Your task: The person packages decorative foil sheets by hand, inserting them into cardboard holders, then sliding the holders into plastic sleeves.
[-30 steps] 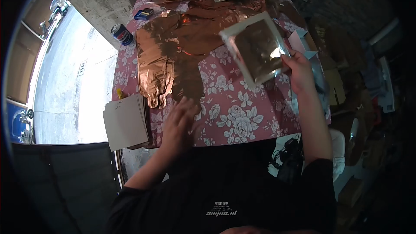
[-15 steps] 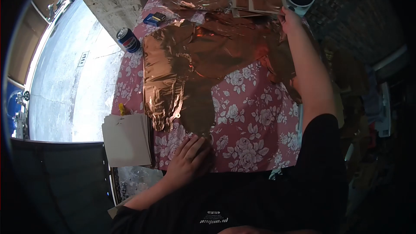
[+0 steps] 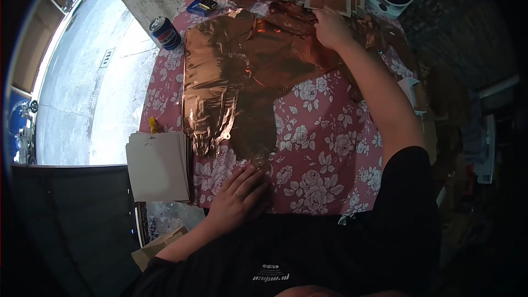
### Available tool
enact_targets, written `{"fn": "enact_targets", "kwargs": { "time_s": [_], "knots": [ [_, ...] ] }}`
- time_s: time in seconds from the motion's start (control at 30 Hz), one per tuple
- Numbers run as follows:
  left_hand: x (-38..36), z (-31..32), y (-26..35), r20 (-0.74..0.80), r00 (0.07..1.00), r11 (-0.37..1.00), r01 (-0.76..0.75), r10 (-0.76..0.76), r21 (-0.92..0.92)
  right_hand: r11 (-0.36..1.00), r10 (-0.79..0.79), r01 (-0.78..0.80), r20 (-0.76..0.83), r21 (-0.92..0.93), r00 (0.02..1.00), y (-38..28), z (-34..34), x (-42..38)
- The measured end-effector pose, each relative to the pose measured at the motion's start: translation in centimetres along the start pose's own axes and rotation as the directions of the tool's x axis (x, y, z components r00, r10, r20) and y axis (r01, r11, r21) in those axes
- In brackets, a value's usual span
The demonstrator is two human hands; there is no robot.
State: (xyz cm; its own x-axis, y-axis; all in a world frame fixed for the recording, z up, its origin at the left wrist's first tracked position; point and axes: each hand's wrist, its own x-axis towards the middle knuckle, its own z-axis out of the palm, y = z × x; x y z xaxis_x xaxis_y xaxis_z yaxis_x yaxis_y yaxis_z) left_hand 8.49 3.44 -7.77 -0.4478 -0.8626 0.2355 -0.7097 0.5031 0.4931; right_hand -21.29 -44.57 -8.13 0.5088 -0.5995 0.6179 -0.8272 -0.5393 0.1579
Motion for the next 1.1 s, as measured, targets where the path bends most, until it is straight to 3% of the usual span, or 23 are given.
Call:
{"fn": "enact_targets", "kwargs": {
  "time_s": [0.07, 0.1, 0.4, 0.53, 0.57, 0.6, 0.67, 0.7, 0.73, 0.77, 0.87, 0.93, 1.1],
  "knots": [
    [0.0, 0.1, -0.1, -0.009, 1.000, 1.000, -0.010, 0.010, 0.005, 0.985, 0.140, -0.168, 0.416, 0.032, 0.899, -0.6, -1.3, 0.4],
    [-0.1, 0.3, -0.1, -0.015, 1.000, 1.000, -0.013, 0.013, 0.012, 0.986, 0.162, -0.160, 0.477, -0.045, 0.864, -0.8, -1.9, 0.6],
    [-0.1, 0.1, -0.2, -0.015, 1.000, 1.000, -0.008, 0.008, 0.008, 0.981, 0.183, -0.129, 0.465, -0.146, 0.866, 2.4, 0.4, 2.8],
    [-0.1, 0.0, -0.4, 0.011, 1.000, 1.000, -0.002, 0.002, -0.007, 0.968, 0.249, -0.201, 0.491, -0.149, 0.835, 3.3, 1.5, 5.3],
    [-0.3, 0.0, -0.4, 0.014, 1.000, 1.000, 0.007, -0.007, -0.007, 0.975, 0.213, -0.167, 0.387, -0.149, 0.897, 3.3, 1.8, 5.4],
    [-0.3, 0.0, -0.5, 0.009, 1.000, 1.000, 0.010, -0.009, -0.015, 0.976, 0.210, -0.165, 0.392, -0.144, 0.896, 2.7, 1.5, 5.4],
    [-0.4, 0.2, -0.4, 0.007, 1.000, 0.999, 0.013, -0.013, -0.029, 0.978, 0.170, -0.190, 0.195, 0.085, 0.966, 0.4, -0.1, 4.7],
    [-0.3, 0.2, -0.4, -0.013, 1.000, 1.000, 0.010, -0.010, -0.023, 0.943, 0.234, -0.263, 0.157, 0.202, 0.959, -1.5, -0.7, 3.5],
    [-0.3, 0.2, -0.3, -0.034, 0.999, 1.000, 0.005, -0.005, -0.015, 0.915, 0.209, -0.243, 0.139, 0.322, 0.968, -3.5, -2.0, 2.2],
    [-0.3, 0.2, -0.2, -0.031, 1.000, 1.000, 0.004, -0.005, -0.017, 0.843, 0.181, -0.266, 0.220, 0.468, 0.959, -5.6, -3.8, 0.7],
    [-0.3, 0.1, 0.1, -0.064, 0.998, 1.000, -0.003, 0.001, -0.030, 0.830, 0.077, -0.205, 0.257, 0.519, 0.963, -11.6, -8.6, -5.2],
    [-0.4, 0.1, 0.2, -0.057, 0.998, 0.999, -0.016, 0.013, -0.047, 0.856, 0.042, -0.093, 0.111, 0.508, 0.993, -13.8, -8.8, -8.5],
    [-0.8, 0.6, 0.2, -0.082, 0.996, 0.999, -0.045, 0.043, -0.027, 0.876, 0.006, -0.085, 0.165, 0.474, 0.986, -13.3, -8.2, -11.4]
  ]
}}
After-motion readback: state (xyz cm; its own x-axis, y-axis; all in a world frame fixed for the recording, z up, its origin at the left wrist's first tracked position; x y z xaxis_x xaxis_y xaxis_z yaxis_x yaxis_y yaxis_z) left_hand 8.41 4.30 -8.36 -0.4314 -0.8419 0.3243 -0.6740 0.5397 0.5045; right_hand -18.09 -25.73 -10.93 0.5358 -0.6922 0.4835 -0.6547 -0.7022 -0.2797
